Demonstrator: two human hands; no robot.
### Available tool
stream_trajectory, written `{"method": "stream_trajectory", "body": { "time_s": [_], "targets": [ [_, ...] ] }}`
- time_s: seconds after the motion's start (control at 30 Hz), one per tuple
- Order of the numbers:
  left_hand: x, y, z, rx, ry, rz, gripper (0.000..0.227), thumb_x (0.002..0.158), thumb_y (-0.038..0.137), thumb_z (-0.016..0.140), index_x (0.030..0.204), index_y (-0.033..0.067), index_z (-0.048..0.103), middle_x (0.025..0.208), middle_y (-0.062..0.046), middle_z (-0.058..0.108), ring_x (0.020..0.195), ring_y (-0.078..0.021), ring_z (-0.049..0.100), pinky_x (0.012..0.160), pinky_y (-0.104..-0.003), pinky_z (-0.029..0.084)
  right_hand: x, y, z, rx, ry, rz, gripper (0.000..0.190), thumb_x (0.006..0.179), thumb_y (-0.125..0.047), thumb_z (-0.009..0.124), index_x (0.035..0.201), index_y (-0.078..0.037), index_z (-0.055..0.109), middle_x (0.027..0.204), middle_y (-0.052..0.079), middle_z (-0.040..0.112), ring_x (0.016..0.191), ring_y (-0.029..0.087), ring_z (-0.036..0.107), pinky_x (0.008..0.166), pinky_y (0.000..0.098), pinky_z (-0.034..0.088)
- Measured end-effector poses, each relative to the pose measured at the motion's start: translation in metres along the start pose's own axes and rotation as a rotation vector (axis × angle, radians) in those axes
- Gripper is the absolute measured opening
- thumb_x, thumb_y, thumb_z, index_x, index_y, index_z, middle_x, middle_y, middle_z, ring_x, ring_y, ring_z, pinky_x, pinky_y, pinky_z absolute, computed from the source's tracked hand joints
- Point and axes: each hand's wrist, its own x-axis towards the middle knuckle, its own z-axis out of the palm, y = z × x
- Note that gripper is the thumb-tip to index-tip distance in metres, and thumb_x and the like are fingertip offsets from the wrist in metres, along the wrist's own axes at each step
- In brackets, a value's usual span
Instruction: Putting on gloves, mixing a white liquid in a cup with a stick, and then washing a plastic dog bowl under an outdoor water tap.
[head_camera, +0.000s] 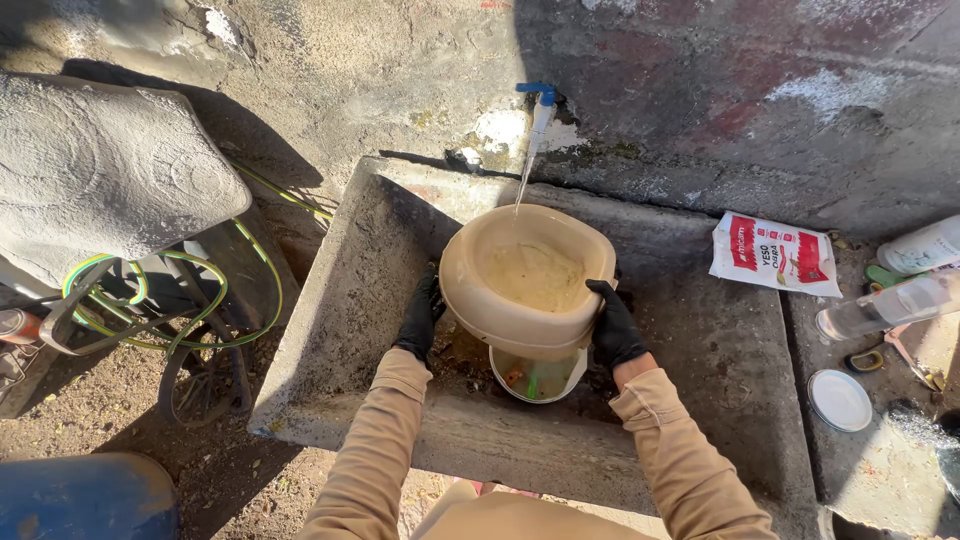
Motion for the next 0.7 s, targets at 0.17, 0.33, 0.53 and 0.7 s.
{"method": "stream_trajectory", "body": {
  "time_s": [0.17, 0.33, 0.53, 0.7],
  "targets": [
    [-0.028, 0.03, 0.03, 0.161, 0.048, -0.063, 0.104, 0.08, 0.066, 0.064, 0.161, 0.0202, 0.019, 0.157, -0.008, 0.042, 0.142, -0.0265, 0.042, 0.112, -0.048, 0.036, 0.0, 0.003, 0.0, 0.015, -0.042, 0.02, 0.062, 0.079, -0.027, 0.078, 0.135, -0.006, 0.061, 0.124, 0.009, 0.068, 0.113, 0.025, 0.063, 0.102, 0.0374, 0.049],
    [-0.003, 0.021, 0.028, 0.275, -0.006, 0.095, 0.113, 0.073, 0.061, 0.079, 0.158, 0.0062, 0.03, 0.147, -0.017, 0.052, 0.135, -0.03, 0.052, 0.111, -0.044, 0.042, 0.002, 0.004, 0.0, 0.046, -0.023, 0.052, 0.06, 0.079, -0.024, 0.079, 0.134, -0.006, 0.062, 0.12, 0.009, 0.069, 0.111, 0.026, 0.063, 0.1, 0.0382, 0.05],
    [-0.035, 0.046, 0.031, 0.135, 0.035, -0.019, 0.093, 0.08, 0.064, 0.062, 0.157, 0.0128, 0.048, 0.143, -0.008, 0.059, 0.134, -0.0249, 0.051, 0.108, -0.043, 0.038, -0.008, -0.001, 0.002, 0.033, -0.024, 0.004, 0.061, 0.079, -0.025, 0.078, 0.134, -0.004, 0.062, 0.12, 0.01, 0.069, 0.111, 0.026, 0.063, 0.099, 0.0384, 0.05],
    [0.028, 0.0, -0.01, 0.221, 0.08, 0.199, 0.074, 0.096, 0.053, 0.061, 0.155, 0.0149, 0.038, 0.154, -0.008, 0.048, 0.144, -0.0255, 0.043, 0.117, -0.043, 0.033, -0.009, -0.002, 0.005, 0.06, -0.013, -0.031, 0.06, 0.078, -0.023, 0.079, 0.133, -0.005, 0.062, 0.12, 0.009, 0.069, 0.112, 0.025, 0.063, 0.1, 0.0378, 0.049]
  ]
}}
